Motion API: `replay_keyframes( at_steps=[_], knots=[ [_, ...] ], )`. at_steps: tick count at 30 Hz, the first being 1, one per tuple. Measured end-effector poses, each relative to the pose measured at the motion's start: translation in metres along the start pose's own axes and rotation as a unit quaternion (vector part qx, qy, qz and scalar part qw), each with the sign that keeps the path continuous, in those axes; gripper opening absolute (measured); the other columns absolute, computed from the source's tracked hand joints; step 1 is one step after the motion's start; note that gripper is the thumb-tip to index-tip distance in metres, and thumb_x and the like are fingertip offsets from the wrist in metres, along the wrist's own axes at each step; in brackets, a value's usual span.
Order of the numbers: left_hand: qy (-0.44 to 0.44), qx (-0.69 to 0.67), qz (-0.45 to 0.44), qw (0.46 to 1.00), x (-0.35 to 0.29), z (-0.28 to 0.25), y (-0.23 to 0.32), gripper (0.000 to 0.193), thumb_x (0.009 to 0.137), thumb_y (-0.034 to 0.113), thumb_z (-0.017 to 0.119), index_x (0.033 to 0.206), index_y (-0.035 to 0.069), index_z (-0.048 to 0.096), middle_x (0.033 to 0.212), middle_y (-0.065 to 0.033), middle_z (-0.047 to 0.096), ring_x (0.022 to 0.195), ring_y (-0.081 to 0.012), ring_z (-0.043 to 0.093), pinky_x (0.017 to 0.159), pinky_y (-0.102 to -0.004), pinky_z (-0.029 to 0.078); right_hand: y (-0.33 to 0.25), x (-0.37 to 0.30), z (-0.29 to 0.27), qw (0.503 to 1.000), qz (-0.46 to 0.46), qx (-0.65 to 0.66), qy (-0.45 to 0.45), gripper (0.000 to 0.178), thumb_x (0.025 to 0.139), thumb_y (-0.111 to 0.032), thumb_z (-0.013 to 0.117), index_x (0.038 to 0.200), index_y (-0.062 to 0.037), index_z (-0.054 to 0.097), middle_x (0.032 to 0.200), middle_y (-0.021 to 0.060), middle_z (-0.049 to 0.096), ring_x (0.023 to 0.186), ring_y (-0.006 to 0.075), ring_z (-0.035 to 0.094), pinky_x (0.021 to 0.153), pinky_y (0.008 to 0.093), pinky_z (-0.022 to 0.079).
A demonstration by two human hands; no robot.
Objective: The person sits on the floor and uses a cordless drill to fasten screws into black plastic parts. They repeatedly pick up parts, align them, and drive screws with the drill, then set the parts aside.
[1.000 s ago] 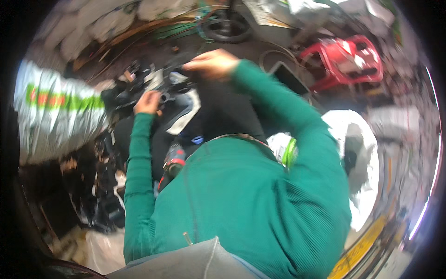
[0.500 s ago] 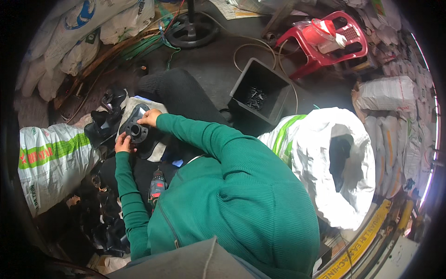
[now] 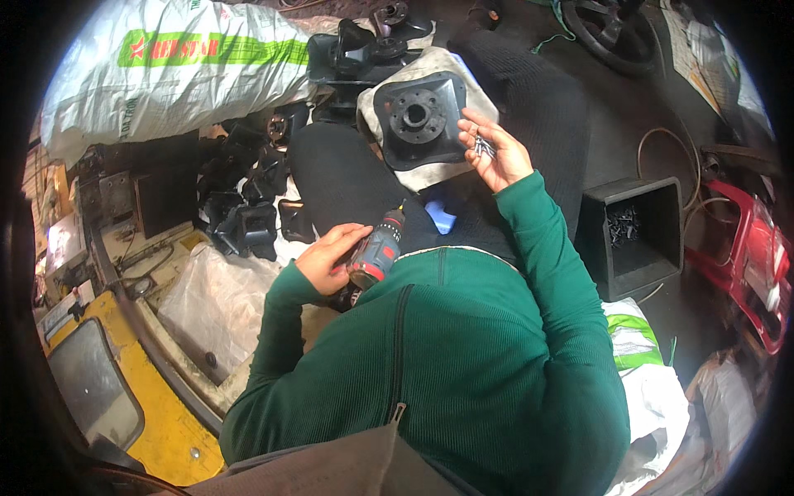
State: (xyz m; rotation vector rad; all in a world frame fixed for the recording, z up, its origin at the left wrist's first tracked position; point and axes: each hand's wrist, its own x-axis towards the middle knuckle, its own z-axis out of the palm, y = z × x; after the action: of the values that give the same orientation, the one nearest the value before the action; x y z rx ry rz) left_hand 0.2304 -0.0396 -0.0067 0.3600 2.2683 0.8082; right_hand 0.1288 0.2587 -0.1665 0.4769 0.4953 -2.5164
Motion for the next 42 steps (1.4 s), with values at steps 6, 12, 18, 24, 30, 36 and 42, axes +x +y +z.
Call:
replay_keyframes(
  at_steps=[6,12,18,24,30,36,42],
  knots=[
    [0.093,0.054,-0.036,0.994,-0.009,0.041,-0.016,0.071,0.064,0.015,0.068,0.131,0.016,0.043,0.124,-0.01,0.047,0.106,-0.0325,0.053,0.085,-0.0381,0.047,0.004,0.0,0.013,0.992,0.039,0.098,-0.075,0.045,0.093,-0.013,0.04,0.134,0.0023,0.03,0.134,0.0202,0.04,0.119,0.0302,0.047,0.083,0.0369,0.053],
    [0.151,-0.196,-0.057,0.967,0.003,0.059,-0.06,0.07,0.066,0.019,0.072,0.129,0.008,0.043,0.118,-0.0097,0.052,0.098,-0.0235,0.058,0.084,-0.0367,0.049,0.002,-0.002,0.029,0.976,0.074,0.164,-0.123,0.051,0.089,-0.012,0.037,0.135,0.0067,0.026,0.138,0.0229,0.034,0.127,0.0358,0.035,0.101,0.0498,0.037],
    [0.167,-0.209,-0.076,0.961,-0.01,-0.033,0.031,0.036,0.07,0.011,0.075,0.1,0.0,0.058,0.093,-0.0099,0.066,0.081,-0.0177,0.065,0.072,-0.0314,0.052,0.01,-0.009,0.033,0.974,0.12,0.133,-0.136,0.052,0.092,-0.022,0.036,0.135,0.0061,0.027,0.139,0.022,0.033,0.129,0.0341,0.033,0.102,0.0484,0.036],
    [0.228,0.033,0.061,0.971,0.02,-0.032,0.052,0.046,0.066,0.021,0.08,0.103,0.003,0.059,0.093,-0.0087,0.065,0.084,-0.0224,0.064,0.076,-0.0331,0.05,0.016,-0.007,0.045,0.971,0.153,0.129,-0.134,0.053,0.095,-0.03,0.036,0.13,0.0094,0.033,0.134,0.0251,0.038,0.124,0.0347,0.04,0.096,0.0457,0.044],
    [0.251,0.097,0.103,0.958,0.03,-0.022,0.057,0.058,0.063,0.023,0.081,0.11,0.002,0.054,0.097,-0.0093,0.063,0.086,-0.0228,0.063,0.077,-0.0339,0.049,0.015,-0.012,0.048,0.974,0.147,0.121,-0.127,0.052,0.095,-0.03,0.037,0.128,0.0103,0.035,0.132,0.0259,0.039,0.122,0.035,0.042,0.095,0.0428,0.045],
    [0.25,-0.029,0.045,0.967,0.017,-0.024,0.053,0.047,0.065,0.02,0.08,0.103,0.003,0.058,0.093,-0.0087,0.064,0.081,-0.0208,0.064,0.072,-0.0322,0.05,0.016,-0.009,0.043,0.97,0.144,0.117,-0.157,0.051,0.095,-0.03,0.038,0.128,0.0087,0.036,0.129,0.0253,0.043,0.119,0.0342,0.045,0.094,0.0416,0.047],
    [0.234,-0.045,0.01,0.971,0.006,-0.031,0.058,0.038,0.067,0.014,0.079,0.099,0.002,0.06,0.089,-0.0067,0.065,0.076,-0.0192,0.064,0.07,-0.0319,0.051,0.019,-0.013,0.04,0.987,0.134,-0.034,-0.084,0.032,0.086,-0.01,0.059,0.115,0.0016,0.052,0.101,0.0122,0.06,0.09,0.0173,0.063,0.08,0.0284,0.055]
  ],
)
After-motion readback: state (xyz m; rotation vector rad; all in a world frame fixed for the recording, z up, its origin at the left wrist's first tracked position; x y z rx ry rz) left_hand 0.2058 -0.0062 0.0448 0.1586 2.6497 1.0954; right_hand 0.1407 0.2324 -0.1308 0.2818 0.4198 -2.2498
